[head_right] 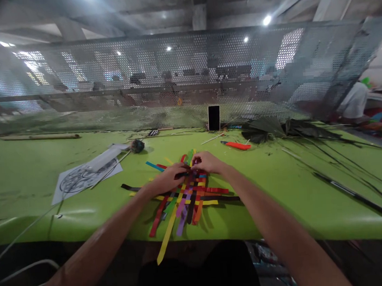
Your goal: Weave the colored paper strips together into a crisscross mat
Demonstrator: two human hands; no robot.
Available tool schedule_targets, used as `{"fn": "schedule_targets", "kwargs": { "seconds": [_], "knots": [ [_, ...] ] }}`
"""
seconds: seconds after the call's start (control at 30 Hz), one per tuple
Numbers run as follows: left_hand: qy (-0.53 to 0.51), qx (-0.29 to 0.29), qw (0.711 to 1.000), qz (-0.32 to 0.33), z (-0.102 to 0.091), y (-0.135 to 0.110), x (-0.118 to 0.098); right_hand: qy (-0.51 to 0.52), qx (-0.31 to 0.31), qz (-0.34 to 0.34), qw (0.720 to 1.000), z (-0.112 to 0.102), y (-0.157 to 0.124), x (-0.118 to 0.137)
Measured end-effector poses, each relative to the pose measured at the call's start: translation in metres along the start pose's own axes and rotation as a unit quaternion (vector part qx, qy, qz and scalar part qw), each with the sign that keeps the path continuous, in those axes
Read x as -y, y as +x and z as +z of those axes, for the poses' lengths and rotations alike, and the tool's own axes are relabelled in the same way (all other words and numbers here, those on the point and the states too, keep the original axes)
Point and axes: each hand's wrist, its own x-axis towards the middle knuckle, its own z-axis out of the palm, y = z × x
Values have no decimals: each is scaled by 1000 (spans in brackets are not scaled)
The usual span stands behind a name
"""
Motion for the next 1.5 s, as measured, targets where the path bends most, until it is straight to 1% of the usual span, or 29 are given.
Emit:
{"fn": "schedule_targets", "kwargs": {
  "seconds": [0.2,0.53,0.83,1.07,1.3,1.5],
  "knots": [
    [-7,3,1000,6,-1,-1,0,12,-8,4,1000,2,1,-6],
    [-14,5,1000,13,0,-1,5,20,12,4,1000,-2,2,-9],
    [-18,3,1000,22,1,-1,7,27,-2,13,1000,2,4,-13],
    [-22,-2,999,27,5,-1,13,55,16,20,998,0,4,-11],
    [-20,1,999,30,3,-1,11,76,10,23,997,-1,6,-13],
    [-22,1,1000,15,4,-2,13,96,-13,21,995,4,7,-22]
  ]
}}
